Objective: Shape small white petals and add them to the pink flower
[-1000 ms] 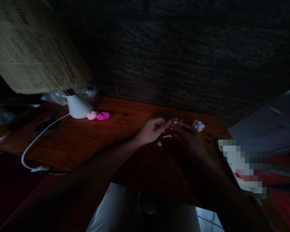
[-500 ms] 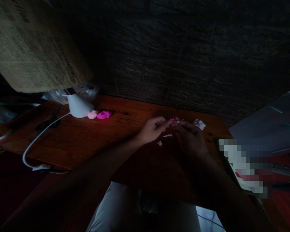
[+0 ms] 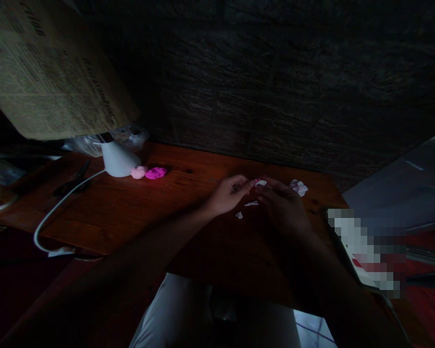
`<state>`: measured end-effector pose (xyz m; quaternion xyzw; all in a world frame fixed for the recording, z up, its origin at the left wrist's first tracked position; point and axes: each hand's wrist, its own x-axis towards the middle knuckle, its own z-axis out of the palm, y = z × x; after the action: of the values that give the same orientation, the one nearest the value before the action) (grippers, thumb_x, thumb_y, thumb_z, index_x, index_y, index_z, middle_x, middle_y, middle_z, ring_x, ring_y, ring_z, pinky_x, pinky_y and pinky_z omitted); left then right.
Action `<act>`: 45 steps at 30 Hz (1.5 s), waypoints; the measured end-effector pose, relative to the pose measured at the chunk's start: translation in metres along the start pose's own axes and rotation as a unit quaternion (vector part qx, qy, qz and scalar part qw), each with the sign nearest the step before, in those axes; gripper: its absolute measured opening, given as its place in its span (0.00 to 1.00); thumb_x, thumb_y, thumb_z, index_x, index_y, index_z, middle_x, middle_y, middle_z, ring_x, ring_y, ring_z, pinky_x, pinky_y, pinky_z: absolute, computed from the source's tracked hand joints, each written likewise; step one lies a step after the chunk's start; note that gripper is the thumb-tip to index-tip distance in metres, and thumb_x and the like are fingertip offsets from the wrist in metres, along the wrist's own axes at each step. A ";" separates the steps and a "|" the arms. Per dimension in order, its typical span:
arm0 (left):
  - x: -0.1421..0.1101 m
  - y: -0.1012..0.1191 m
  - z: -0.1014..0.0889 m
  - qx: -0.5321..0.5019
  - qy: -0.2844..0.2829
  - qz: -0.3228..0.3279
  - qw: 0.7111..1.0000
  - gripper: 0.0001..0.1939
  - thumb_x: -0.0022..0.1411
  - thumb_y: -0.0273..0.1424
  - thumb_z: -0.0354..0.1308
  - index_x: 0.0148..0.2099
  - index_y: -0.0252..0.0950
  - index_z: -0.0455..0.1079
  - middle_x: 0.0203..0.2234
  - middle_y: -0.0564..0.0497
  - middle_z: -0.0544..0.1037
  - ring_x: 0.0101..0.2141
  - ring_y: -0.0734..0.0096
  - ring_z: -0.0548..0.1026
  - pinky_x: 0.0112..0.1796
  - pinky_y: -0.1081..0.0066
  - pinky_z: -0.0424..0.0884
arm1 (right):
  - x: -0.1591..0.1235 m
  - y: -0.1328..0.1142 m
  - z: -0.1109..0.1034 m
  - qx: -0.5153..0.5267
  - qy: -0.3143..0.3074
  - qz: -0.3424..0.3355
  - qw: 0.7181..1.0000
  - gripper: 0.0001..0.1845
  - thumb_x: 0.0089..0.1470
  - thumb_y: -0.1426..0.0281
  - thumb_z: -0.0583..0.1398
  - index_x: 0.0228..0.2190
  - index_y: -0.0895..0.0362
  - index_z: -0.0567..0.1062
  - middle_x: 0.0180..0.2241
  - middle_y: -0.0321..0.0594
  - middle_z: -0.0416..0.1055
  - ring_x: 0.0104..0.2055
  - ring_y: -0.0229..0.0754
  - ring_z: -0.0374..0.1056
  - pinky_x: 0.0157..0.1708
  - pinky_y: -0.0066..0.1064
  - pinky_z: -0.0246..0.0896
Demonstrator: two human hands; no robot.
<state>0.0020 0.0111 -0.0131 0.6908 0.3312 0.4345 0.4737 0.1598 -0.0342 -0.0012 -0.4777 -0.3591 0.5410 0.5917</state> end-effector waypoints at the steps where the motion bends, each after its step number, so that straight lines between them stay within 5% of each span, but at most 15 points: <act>1: 0.000 0.000 0.000 -0.006 0.000 -0.002 1.000 0.16 0.65 0.41 0.55 0.32 0.34 0.69 0.25 0.54 0.73 0.29 0.76 0.70 0.34 0.75 0.65 | 0.000 0.000 0.000 -0.003 0.001 -0.001 1.000 0.23 0.34 0.64 0.76 0.36 0.51 0.82 0.34 0.36 0.79 0.36 0.39 0.73 0.34 0.29 0.67; 15: 0.002 -0.001 0.001 -0.070 -0.014 -0.019 0.997 0.14 0.64 0.39 0.58 0.33 0.33 0.72 0.28 0.52 0.77 0.32 0.75 0.73 0.38 0.73 0.67 | 0.003 0.004 0.001 -0.023 -0.015 -0.038 0.999 0.20 0.36 0.64 0.75 0.35 0.53 0.80 0.32 0.36 0.79 0.33 0.40 0.72 0.30 0.30 0.65; 22: -0.001 0.007 -0.001 -0.087 -0.030 -0.069 0.993 0.15 0.64 0.40 0.58 0.37 0.32 0.77 0.27 0.51 0.78 0.27 0.76 0.71 0.29 0.75 0.65 | -0.001 -0.001 0.002 -0.078 -0.015 -0.057 0.995 0.25 0.38 0.64 0.75 0.40 0.54 0.77 0.29 0.35 0.78 0.28 0.38 0.70 0.27 0.30 0.62; 34: -0.002 0.007 0.001 -0.095 -0.012 -0.065 0.993 0.14 0.64 0.40 0.59 0.40 0.34 0.79 0.21 0.54 0.75 0.26 0.75 0.72 0.28 0.75 0.64 | 0.000 0.001 0.002 -0.058 -0.014 -0.049 0.997 0.27 0.35 0.66 0.75 0.40 0.53 0.78 0.36 0.37 0.79 0.37 0.43 0.75 0.38 0.34 0.69; 39: -0.003 0.007 0.001 -0.103 -0.018 -0.059 0.993 0.13 0.62 0.39 0.61 0.37 0.33 0.79 0.27 0.51 0.80 0.28 0.75 0.74 0.31 0.74 0.67 | -0.002 0.001 0.001 -0.063 -0.034 -0.028 0.997 0.22 0.36 0.66 0.75 0.36 0.53 0.79 0.34 0.38 0.80 0.37 0.44 0.76 0.39 0.34 0.70; 45: -0.002 0.005 0.000 -0.119 -0.010 -0.060 0.991 0.14 0.56 0.39 0.67 0.39 0.33 0.79 0.33 0.48 0.82 0.33 0.72 0.76 0.35 0.73 0.70 | 0.000 -0.001 -0.001 -0.106 -0.027 -0.081 0.991 0.20 0.34 0.62 0.76 0.30 0.54 0.77 0.34 0.39 0.80 0.40 0.46 0.75 0.44 0.39 0.70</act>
<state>0.0015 0.0072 -0.0093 0.6129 0.3134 0.4349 0.5805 0.1615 -0.0345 -0.0004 -0.4928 -0.4677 0.4625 0.5697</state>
